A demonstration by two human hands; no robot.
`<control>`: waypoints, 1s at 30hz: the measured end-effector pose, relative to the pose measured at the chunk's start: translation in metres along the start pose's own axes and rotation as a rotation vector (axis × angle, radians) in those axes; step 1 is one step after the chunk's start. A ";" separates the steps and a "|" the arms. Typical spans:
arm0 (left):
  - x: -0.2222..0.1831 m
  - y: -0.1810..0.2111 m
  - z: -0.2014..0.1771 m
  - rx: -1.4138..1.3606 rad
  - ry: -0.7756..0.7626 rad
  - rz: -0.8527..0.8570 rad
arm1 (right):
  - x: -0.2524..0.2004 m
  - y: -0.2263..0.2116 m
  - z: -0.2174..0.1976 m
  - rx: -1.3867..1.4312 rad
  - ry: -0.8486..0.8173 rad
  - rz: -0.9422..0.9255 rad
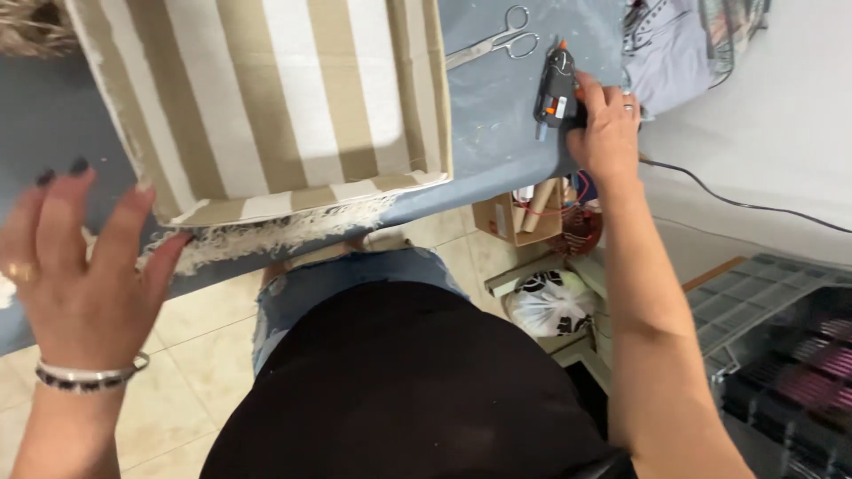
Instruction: Applying decorative fringe to the edges of a fabric-covered box using a hot glue gun
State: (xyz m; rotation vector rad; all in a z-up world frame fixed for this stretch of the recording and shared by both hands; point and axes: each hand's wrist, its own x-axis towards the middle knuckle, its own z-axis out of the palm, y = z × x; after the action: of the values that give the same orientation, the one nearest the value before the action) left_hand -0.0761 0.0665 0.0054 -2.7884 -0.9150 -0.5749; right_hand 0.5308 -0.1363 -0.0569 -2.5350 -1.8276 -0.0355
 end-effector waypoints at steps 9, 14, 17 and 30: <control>0.021 -0.033 0.007 -0.191 -0.030 0.152 | -0.066 -0.074 -0.103 0.315 0.162 0.067; 0.028 -0.024 0.018 -0.436 -0.028 0.214 | -0.124 -0.128 -0.133 0.418 0.191 0.168; 0.030 -0.010 0.028 -0.581 -0.035 0.198 | -0.134 -0.162 -0.146 0.552 0.111 0.114; 0.066 0.049 0.065 -0.552 0.193 0.201 | -0.126 -0.195 -0.148 0.463 0.065 -0.142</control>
State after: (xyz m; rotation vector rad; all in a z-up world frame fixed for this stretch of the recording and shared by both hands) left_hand 0.0217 0.0797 -0.0293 -3.1569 -0.4800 -1.1906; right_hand 0.3042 -0.1982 0.0879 -2.0653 -1.7413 0.2675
